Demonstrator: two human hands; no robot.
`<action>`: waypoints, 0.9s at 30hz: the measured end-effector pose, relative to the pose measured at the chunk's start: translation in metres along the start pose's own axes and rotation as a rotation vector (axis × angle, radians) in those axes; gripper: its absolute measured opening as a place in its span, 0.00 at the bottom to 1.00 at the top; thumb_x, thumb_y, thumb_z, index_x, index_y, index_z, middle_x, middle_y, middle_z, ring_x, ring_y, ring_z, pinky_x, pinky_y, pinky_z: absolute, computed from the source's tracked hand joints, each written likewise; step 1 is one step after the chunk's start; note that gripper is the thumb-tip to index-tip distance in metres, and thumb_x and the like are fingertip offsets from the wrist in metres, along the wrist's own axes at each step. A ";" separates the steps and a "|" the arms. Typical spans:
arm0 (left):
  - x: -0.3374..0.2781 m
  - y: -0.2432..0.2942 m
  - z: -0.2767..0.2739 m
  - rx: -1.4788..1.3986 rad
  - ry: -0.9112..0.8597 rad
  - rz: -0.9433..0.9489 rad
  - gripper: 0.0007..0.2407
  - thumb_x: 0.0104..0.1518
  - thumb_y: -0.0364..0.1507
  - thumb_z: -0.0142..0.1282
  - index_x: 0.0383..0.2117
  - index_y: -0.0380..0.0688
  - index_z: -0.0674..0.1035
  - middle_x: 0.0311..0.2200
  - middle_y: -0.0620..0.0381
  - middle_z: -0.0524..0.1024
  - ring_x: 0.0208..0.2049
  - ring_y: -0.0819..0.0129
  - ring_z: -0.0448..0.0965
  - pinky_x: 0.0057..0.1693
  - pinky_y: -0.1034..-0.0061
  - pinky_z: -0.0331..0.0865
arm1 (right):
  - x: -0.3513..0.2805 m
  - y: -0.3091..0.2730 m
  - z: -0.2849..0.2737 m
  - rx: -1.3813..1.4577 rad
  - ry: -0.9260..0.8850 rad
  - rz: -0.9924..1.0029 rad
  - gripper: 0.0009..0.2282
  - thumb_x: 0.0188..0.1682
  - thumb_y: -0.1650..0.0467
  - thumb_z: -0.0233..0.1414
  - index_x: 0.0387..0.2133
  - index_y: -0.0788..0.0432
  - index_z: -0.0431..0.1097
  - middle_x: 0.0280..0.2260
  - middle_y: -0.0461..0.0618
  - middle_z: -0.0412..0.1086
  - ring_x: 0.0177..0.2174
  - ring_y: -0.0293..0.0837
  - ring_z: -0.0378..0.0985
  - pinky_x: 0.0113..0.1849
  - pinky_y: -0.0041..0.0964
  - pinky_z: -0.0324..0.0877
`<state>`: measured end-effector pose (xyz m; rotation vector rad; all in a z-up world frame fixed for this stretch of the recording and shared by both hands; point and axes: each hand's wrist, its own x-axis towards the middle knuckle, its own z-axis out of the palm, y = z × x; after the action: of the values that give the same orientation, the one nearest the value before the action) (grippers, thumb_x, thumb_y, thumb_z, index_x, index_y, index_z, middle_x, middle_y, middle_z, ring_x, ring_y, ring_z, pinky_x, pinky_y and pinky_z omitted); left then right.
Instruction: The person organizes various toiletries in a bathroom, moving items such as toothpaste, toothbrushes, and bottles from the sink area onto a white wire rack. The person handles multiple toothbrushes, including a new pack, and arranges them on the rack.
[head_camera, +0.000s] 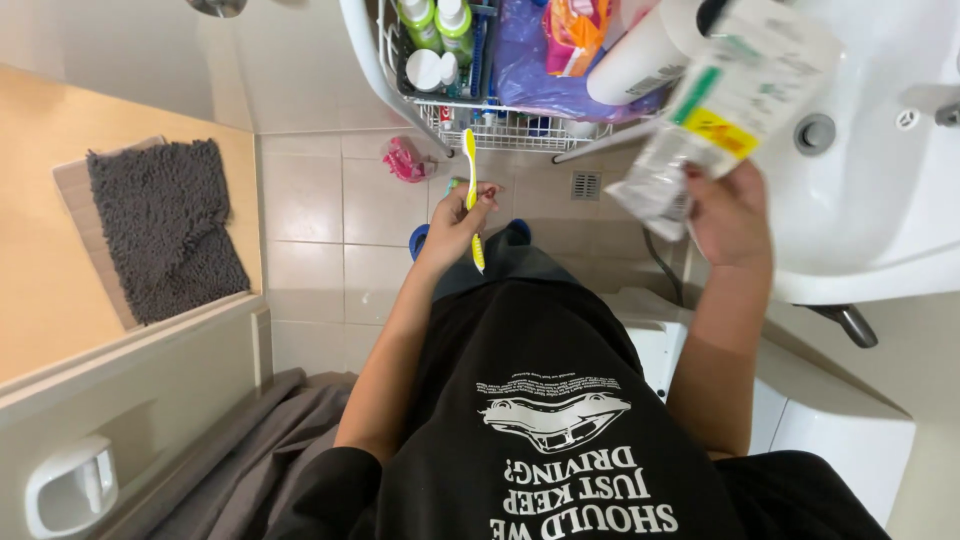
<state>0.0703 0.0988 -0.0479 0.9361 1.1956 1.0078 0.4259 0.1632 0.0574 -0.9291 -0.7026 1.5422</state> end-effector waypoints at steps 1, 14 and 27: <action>-0.001 0.003 0.000 -0.039 -0.002 -0.011 0.12 0.68 0.30 0.51 0.52 0.37 0.77 0.33 0.60 0.77 0.24 0.82 0.69 0.33 0.84 0.66 | 0.006 0.013 0.010 -0.089 -0.100 0.047 0.18 0.52 0.78 0.54 0.56 0.62 0.67 0.51 0.49 0.72 0.51 0.41 0.77 0.56 0.37 0.73; -0.014 0.004 -0.018 -0.147 0.131 0.033 0.11 0.65 0.26 0.53 0.52 0.38 0.74 0.43 0.61 0.78 0.39 0.83 0.77 0.38 0.85 0.71 | 0.129 0.141 0.150 -1.137 -0.059 -0.551 0.17 0.49 0.78 0.56 0.52 0.68 0.69 0.41 0.68 0.77 0.43 0.65 0.79 0.44 0.50 0.73; -0.018 -0.009 -0.034 -0.265 0.203 0.033 0.12 0.65 0.23 0.55 0.54 0.37 0.74 0.38 0.65 0.75 0.40 0.83 0.75 0.46 0.88 0.68 | 0.205 0.190 0.169 -1.583 0.088 -0.557 0.24 0.48 0.81 0.51 0.60 0.62 0.60 0.60 0.60 0.61 0.49 0.65 0.75 0.47 0.53 0.73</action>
<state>0.0360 0.0810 -0.0560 0.6586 1.1801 1.2765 0.1753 0.3411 -0.0541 -1.6516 -1.9772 0.1948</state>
